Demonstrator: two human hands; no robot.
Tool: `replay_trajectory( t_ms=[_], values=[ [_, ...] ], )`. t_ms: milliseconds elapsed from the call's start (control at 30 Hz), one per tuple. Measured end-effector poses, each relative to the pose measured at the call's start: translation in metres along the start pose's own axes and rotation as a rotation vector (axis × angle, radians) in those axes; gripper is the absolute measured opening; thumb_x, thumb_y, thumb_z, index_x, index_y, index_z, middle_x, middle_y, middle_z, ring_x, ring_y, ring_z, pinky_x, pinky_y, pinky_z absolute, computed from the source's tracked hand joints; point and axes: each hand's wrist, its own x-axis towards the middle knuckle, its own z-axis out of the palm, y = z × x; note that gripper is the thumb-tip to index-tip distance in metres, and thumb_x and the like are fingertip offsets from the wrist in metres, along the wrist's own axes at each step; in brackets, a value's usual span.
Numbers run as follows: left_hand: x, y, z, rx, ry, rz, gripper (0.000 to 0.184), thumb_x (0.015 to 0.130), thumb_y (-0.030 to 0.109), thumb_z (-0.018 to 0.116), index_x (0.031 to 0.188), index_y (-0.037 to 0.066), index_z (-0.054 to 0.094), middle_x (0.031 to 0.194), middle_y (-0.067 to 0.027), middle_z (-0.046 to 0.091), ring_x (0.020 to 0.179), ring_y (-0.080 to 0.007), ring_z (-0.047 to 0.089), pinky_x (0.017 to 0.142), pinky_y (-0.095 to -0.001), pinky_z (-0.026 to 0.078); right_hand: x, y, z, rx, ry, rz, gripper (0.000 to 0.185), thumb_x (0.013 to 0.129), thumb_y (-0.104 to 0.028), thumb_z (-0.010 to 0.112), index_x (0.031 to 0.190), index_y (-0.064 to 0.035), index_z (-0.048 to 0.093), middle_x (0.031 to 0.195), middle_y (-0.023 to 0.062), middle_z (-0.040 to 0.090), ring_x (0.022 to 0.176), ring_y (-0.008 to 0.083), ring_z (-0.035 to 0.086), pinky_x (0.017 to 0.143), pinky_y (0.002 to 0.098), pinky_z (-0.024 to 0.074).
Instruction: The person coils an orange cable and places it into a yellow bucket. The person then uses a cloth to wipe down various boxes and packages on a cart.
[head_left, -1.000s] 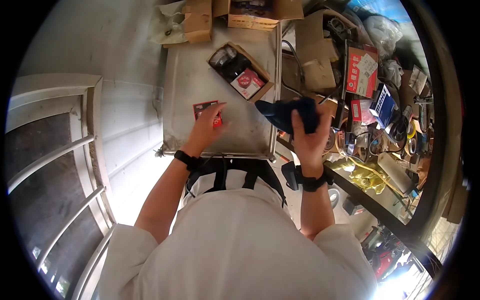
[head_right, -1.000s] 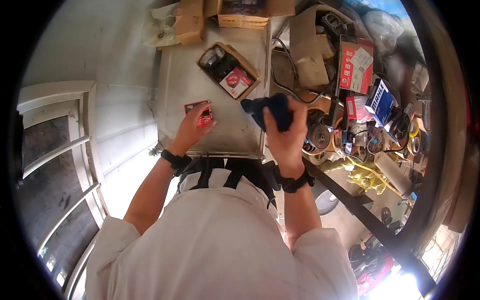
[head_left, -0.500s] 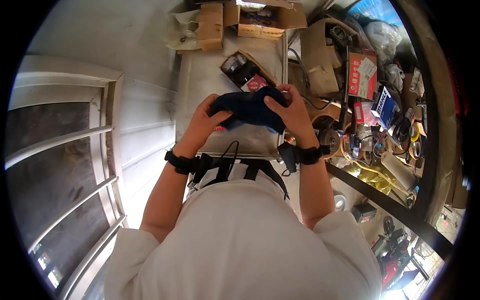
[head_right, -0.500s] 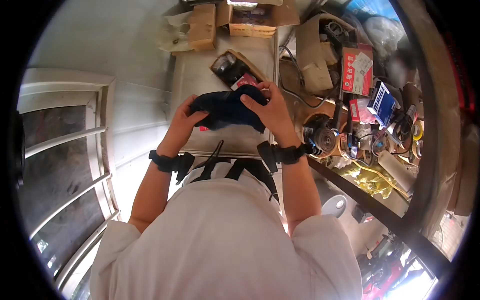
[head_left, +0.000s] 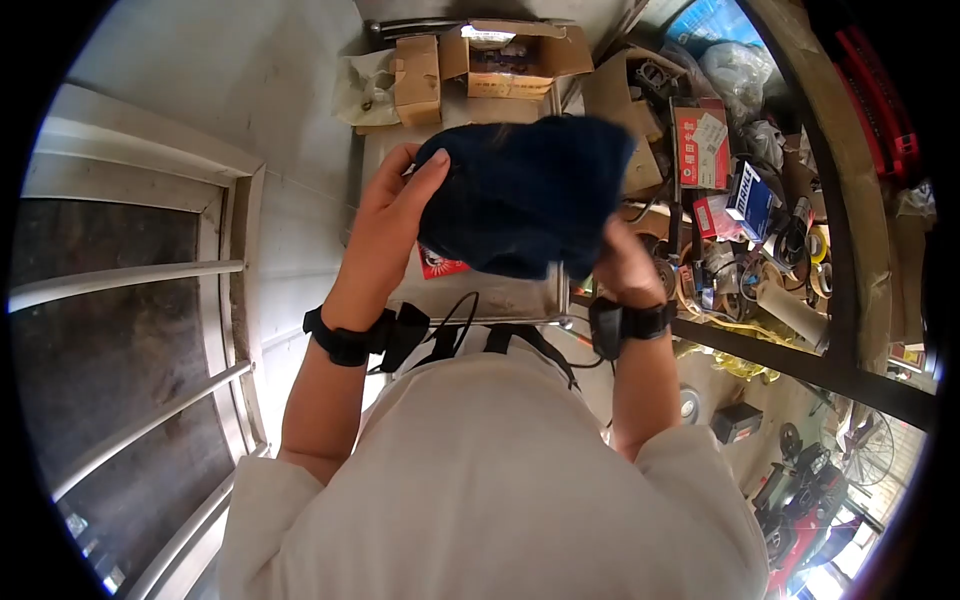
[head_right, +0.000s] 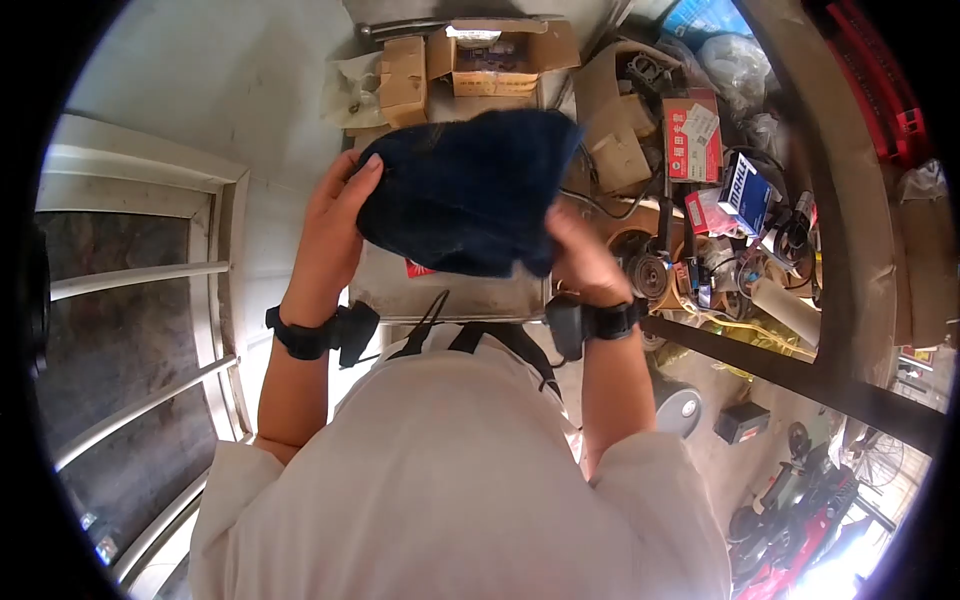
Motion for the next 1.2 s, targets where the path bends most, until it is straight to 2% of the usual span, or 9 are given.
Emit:
replay_trajectory(
  t_ms=[133, 200, 400, 433, 500, 667, 800, 1000, 1200],
  values=[
    [0.017, -0.037, -0.041, 0.618, 0.147, 0.131, 0.034, 0.09, 0.035, 0.064, 0.09, 0.002, 0.058, 0.071, -0.0027, 0.059, 0.067, -0.0088, 0.053, 0.062, -0.0251, 0.043, 0.01, 0.007, 0.024, -0.227, 0.135, 0.239, 0.042, 0.095, -0.024, 0.059, 0.129, -0.0012, 0.05, 0.115, 0.0061, 0.062, 0.1, 0.0116, 0.06, 0.086, 0.0258, 0.0484],
    [0.021, -0.055, -0.056, 0.77, 0.32, 0.244, 0.039, 0.089, 0.038, 0.065, 0.085, 0.0, 0.058, 0.065, -0.0037, 0.055, 0.061, -0.0096, 0.049, 0.057, -0.0266, 0.04, 0.016, 0.015, 0.027, -0.226, 0.194, 0.175, 0.037, 0.096, -0.022, 0.058, 0.126, -0.0005, 0.052, 0.11, 0.0045, 0.064, 0.094, 0.0097, 0.062, 0.081, 0.0229, 0.0496],
    [-0.001, -0.039, -0.071, 0.351, 0.177, 0.008, 0.032, 0.09, 0.035, 0.065, 0.089, 0.003, 0.061, 0.074, 0.0005, 0.058, 0.068, -0.0066, 0.051, 0.062, -0.0215, 0.041, -0.003, -0.021, 0.065, -0.067, 0.069, -0.165, 0.037, 0.093, -0.021, 0.06, 0.123, 0.0004, 0.054, 0.115, 0.0083, 0.063, 0.097, 0.0175, 0.063, 0.089, 0.0314, 0.0494],
    [-0.012, -0.021, -0.057, 0.233, 0.148, -0.035, 0.029, 0.09, 0.033, 0.065, 0.092, 0.004, 0.062, 0.079, 0.002, 0.058, 0.072, -0.006, 0.052, 0.066, -0.0204, 0.041, -0.008, -0.005, 0.012, 0.2, 0.309, -0.239, 0.028, 0.093, -0.02, 0.059, 0.112, -0.0001, 0.06, 0.116, 0.0091, 0.065, 0.099, 0.0217, 0.064, 0.092, 0.0348, 0.0484],
    [-0.03, -0.007, -0.039, 0.077, 0.087, -0.102, 0.026, 0.091, 0.031, 0.065, 0.097, 0.005, 0.063, 0.084, 0.0035, 0.059, 0.077, -0.0052, 0.054, 0.071, -0.0187, 0.041, -0.016, -0.006, 0.02, 0.17, 0.295, -0.342, 0.027, 0.092, -0.019, 0.059, 0.112, -0.0006, 0.06, 0.115, 0.0089, 0.064, 0.099, 0.0219, 0.063, 0.092, 0.0348, 0.0482],
    [-0.026, -0.03, -0.029, 0.152, -0.05, -0.15, 0.026, 0.091, 0.031, 0.064, 0.1, 0.006, 0.063, 0.085, 0.004, 0.059, 0.079, -0.004, 0.053, 0.071, -0.0176, 0.04, 0.007, 0.045, 0.027, -0.484, 0.394, -0.269, 0.026, 0.09, -0.018, 0.06, 0.11, -0.0018, 0.06, 0.113, 0.0085, 0.064, 0.097, 0.0224, 0.063, 0.089, 0.0348, 0.0477],
    [-0.02, -0.062, -0.046, 0.508, -0.132, -0.181, 0.029, 0.091, 0.032, 0.064, 0.099, 0.004, 0.06, 0.077, 0.0027, 0.057, 0.069, -0.0047, 0.048, 0.06, -0.0207, 0.037, -0.01, 0.026, 0.023, -0.946, 0.482, -0.441, 0.026, 0.088, -0.018, 0.06, 0.109, -0.0028, 0.061, 0.111, 0.0081, 0.064, 0.096, 0.0228, 0.063, 0.088, 0.0348, 0.0473],
    [0.014, -0.114, -0.051, 0.501, -0.229, -0.115, 0.03, 0.092, 0.024, 0.062, 0.111, 0.003, 0.055, 0.095, -0.0048, 0.062, 0.089, -0.0115, 0.058, 0.077, -0.0244, 0.046, -0.031, 0.022, 0.009, -1.627, 0.469, -0.594, 0.025, 0.085, -0.017, 0.06, 0.107, -0.0042, 0.061, 0.109, 0.0075, 0.063, 0.094, 0.0233, 0.062, 0.085, 0.0349, 0.0467],
    [0.079, -0.178, -0.05, 1.049, -0.208, 0.278, 0.036, 0.084, 0.016, 0.065, 0.114, 0.001, 0.054, 0.11, -0.0182, 0.062, 0.105, -0.034, 0.059, 0.09, -0.039, 0.047, -0.039, 0.004, -0.001, -1.796, 0.443, -0.605, 0.025, 0.083, -0.016, 0.061, 0.105, -0.0057, 0.061, 0.106, 0.0069, 0.063, 0.093, 0.0239, 0.061, 0.083, 0.0349, 0.0461]
  ],
)
